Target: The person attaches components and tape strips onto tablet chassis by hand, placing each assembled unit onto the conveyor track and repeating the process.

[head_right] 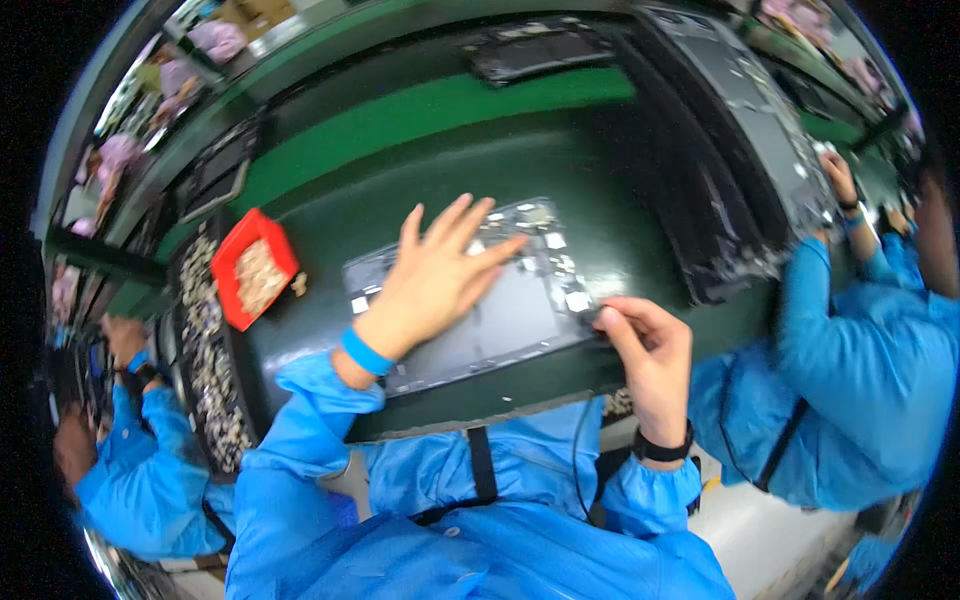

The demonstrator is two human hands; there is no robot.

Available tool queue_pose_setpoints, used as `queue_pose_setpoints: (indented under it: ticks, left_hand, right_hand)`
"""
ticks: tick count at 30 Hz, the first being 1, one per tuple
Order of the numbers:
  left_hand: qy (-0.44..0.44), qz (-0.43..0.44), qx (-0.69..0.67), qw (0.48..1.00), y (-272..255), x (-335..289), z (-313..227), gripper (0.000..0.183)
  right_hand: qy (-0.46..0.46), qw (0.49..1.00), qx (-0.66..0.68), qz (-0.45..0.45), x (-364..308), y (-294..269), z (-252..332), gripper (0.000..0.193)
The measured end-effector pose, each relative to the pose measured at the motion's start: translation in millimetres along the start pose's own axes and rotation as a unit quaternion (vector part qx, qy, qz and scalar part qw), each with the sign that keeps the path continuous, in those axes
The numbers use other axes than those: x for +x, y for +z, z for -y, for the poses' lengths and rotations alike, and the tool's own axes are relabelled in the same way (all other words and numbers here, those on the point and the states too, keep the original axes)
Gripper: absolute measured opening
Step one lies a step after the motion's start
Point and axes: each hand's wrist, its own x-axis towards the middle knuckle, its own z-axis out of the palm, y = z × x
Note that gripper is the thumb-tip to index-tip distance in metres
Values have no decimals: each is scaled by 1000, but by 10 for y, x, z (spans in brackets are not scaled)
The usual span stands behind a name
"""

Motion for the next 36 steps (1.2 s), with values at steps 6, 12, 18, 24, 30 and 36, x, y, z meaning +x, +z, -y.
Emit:
queue_pose_setpoints:
  ticks: [6,12,18,24,30,36]
  left_hand:
    - [-375,-42,-63,924,-502,-1044,-362,82]
    - [-437,-121,-388,802,-524,-1185,-572,80]
    - [-413,-175,-650,614,-853,-632,130,68]
    - [-433,-280,-594,618,-723,88,1908,58]
    - [-393,-217,204,870,-207,746,2743,70]
    - [-432,110,-250,860,490,2439,1766,74]
  right_hand:
    - [-34,997,55,-33,-5,-71,-298,17]
    - [-17,984,173,31,64,-60,-512,16]
    - [-36,951,293,88,82,-41,-508,16]
    - [-33,948,307,73,66,-5,-486,15]
    - [-19,973,227,24,-9,-44,-458,17]
    - [1,963,266,35,-36,14,-404,14]
